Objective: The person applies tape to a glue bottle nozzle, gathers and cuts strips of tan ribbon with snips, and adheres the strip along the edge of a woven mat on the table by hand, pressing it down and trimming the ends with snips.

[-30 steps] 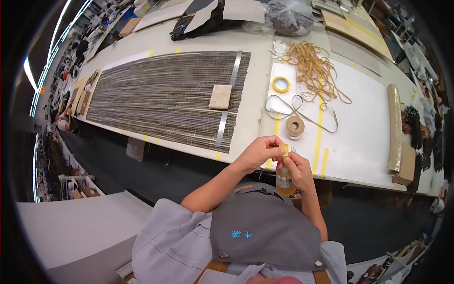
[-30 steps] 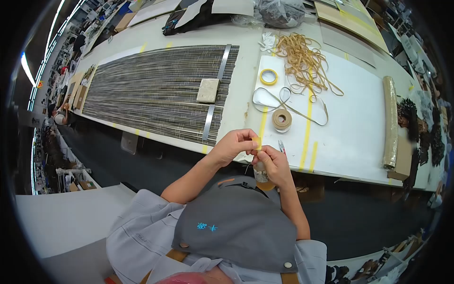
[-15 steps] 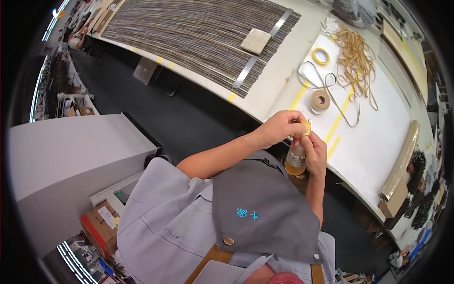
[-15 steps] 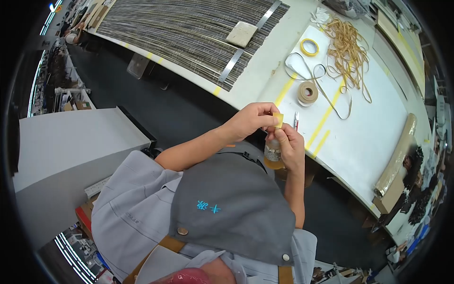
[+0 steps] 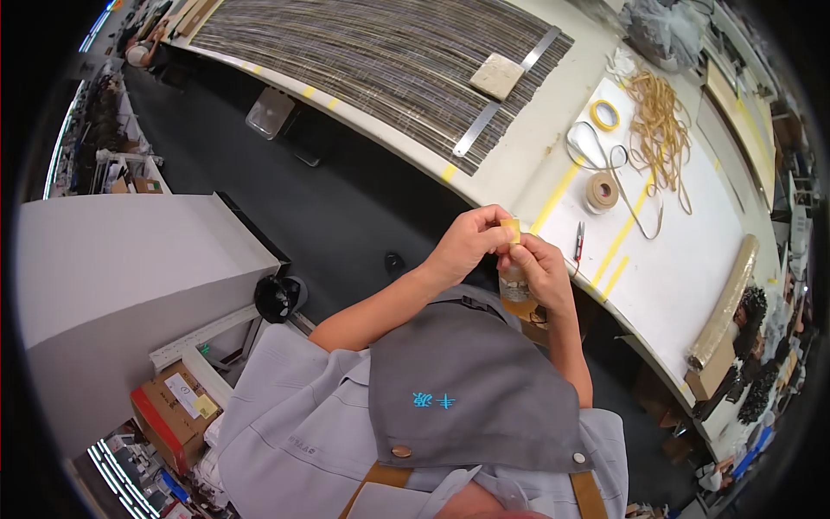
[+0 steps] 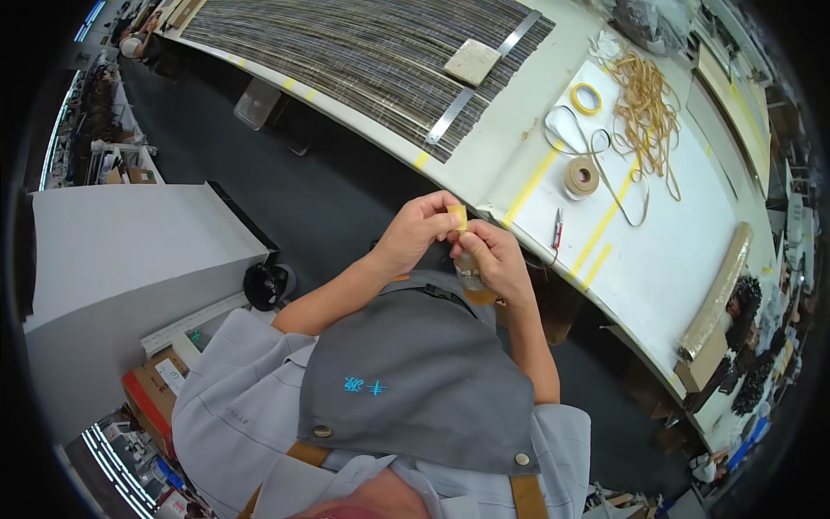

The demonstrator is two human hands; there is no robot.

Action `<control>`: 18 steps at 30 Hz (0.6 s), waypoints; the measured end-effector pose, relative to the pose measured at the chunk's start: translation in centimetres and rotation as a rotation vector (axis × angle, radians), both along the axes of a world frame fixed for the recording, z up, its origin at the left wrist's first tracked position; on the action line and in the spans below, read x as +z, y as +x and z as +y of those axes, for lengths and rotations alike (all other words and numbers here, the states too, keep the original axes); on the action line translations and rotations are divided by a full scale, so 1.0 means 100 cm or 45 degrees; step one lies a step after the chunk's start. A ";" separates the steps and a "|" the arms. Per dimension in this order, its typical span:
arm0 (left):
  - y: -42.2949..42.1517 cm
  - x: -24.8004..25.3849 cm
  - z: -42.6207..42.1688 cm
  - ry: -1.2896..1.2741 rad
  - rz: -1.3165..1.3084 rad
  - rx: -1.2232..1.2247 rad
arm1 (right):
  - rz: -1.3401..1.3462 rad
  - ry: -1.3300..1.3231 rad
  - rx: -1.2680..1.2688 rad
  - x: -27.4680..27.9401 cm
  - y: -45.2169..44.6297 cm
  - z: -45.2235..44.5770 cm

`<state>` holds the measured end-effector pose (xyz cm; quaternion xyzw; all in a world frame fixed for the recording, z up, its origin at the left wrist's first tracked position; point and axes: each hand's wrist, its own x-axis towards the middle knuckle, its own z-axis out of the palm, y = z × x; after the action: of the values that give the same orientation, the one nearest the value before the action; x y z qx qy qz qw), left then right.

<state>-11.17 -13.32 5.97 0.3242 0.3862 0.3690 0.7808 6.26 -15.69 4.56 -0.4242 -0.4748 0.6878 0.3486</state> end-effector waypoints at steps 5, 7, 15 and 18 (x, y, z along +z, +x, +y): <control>-0.092 -0.007 -0.022 -0.004 -0.024 0.165 | 0.025 0.004 0.155 -0.005 -0.090 -0.002; -0.134 -0.012 -0.038 -0.036 -0.054 0.213 | -0.016 -0.027 0.201 0.000 -0.135 -0.007; -0.283 -0.024 -0.095 0.003 -0.056 0.499 | 0.042 -0.036 0.474 -0.010 -0.284 -0.028; -0.317 -0.018 -0.109 0.016 -0.082 0.594 | 0.017 -0.011 0.539 -0.003 -0.323 -0.027</control>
<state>-42.89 -24.25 4.16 0.2189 0.4234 0.5520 0.6842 -26.07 -18.42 4.27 -0.3121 -0.5480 0.7505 0.1976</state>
